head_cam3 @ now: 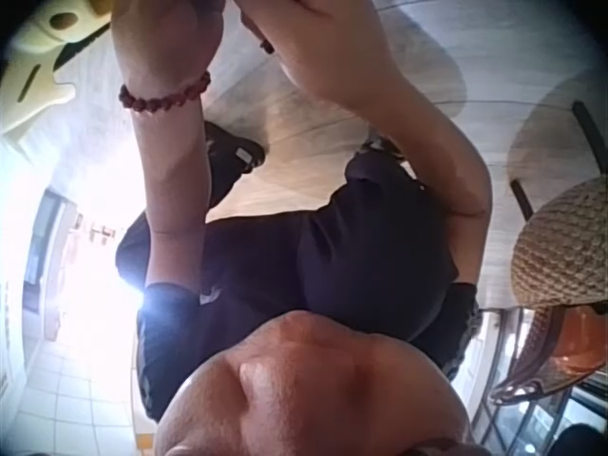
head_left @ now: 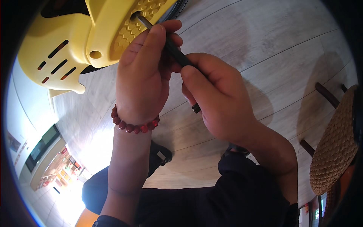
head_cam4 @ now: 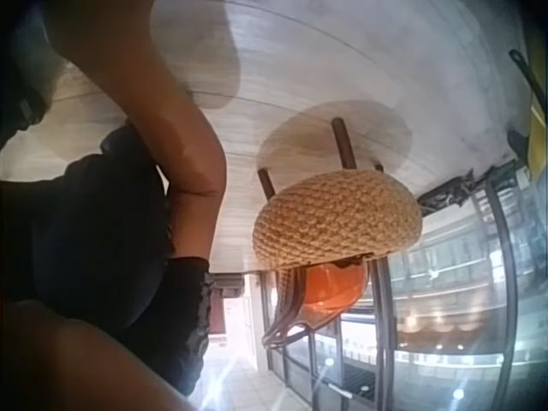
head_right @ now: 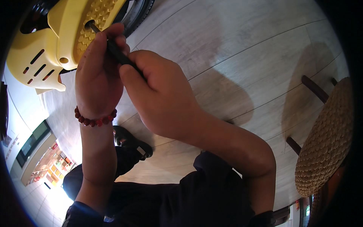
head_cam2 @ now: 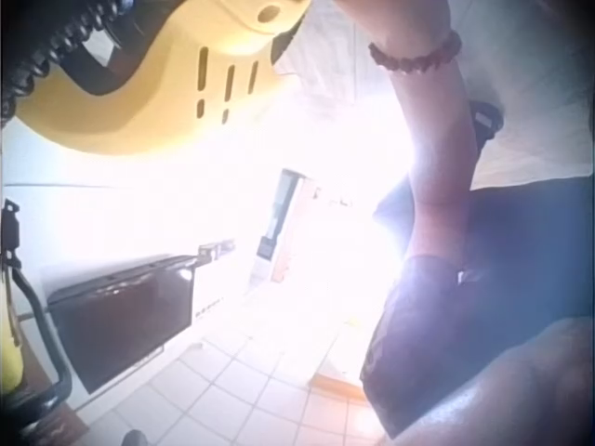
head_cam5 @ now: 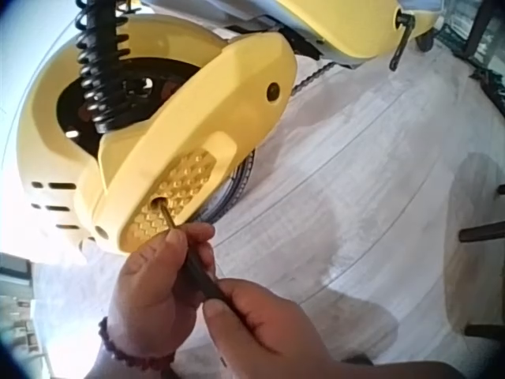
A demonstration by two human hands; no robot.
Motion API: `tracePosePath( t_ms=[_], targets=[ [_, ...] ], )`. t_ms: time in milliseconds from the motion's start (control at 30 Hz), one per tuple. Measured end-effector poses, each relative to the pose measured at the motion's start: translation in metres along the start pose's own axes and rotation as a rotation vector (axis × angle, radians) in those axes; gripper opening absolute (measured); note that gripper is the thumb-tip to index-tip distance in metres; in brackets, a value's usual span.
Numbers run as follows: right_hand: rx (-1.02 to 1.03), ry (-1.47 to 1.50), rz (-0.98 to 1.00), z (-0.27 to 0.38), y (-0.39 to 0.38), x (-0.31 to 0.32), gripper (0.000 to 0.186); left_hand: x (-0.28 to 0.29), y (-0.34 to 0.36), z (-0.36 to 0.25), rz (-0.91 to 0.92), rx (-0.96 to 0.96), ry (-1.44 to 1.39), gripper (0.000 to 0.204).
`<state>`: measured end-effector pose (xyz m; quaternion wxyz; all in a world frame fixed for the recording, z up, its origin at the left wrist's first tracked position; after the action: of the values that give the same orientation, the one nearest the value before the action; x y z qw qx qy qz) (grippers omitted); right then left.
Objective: Using a tool to tighten or loosen a screw on a yellow motorcycle panel, then opening the seat compartment.
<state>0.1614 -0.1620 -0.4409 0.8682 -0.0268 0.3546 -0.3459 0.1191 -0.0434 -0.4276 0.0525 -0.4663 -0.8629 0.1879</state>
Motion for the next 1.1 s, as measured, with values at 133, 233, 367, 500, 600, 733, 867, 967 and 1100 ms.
tracePosePath(
  t_ms=[133, 233, 367, 500, 600, 733, 867, 967, 1100],
  targets=[
    [-0.105, 0.072, 0.018, 0.003, 0.002, -0.003, 0.02, 0.002, 0.001, 0.0, -0.016, 0.008, -0.012, 0.029],
    [-0.177, 0.181, 0.03, 0.0, 0.002, -0.004, 0.021, 0.002, -0.001, 0.0, -0.036, 0.009, -0.005, 0.029],
    [-0.248, 0.343, 0.039, -0.001, 0.001, -0.004, 0.022, 0.007, 0.0, 0.001, 0.051, 0.025, -0.033, 0.033],
    [-0.339, 0.419, 0.021, -0.001, 0.0, -0.005, 0.024, 0.007, -0.001, 0.002, 0.035, 0.027, -0.021, 0.033],
    [-0.351, 0.436, 0.022, -0.003, -0.001, -0.007, 0.022, 0.007, -0.002, -0.001, 0.03, 0.029, -0.01, 0.032],
    [-0.546, 0.878, 0.117, -0.007, -0.001, -0.008, 0.026, 0.004, -0.001, -0.005, -0.005, 0.035, 0.073, 0.033],
    [-0.594, 1.082, 0.217, -0.011, -0.002, -0.011, 0.036, -0.002, 0.0, -0.005, -0.11, 0.021, 0.033, 0.028],
    [-0.589, 1.015, 0.166, -0.01, -0.003, -0.013, 0.033, 0.001, 0.0, -0.006, -0.085, 0.032, 0.076, 0.029],
    [-0.447, 0.426, -0.048, 0.001, -0.003, -0.015, 0.027, 0.006, -0.001, -0.005, 0.022, 0.059, 0.074, 0.033]
  ],
)
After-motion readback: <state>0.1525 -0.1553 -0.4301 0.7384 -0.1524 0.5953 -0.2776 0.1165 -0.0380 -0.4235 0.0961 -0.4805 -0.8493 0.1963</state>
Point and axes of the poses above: each hand's wrist, its own y-axis towards the middle knuckle, its own x-axis out of the back of the hand, z = x × y, the point moved 3 cm from there along y, towards the middle knuckle, and after that the axes turned 13 degrees about y, right-handed, at the moved point
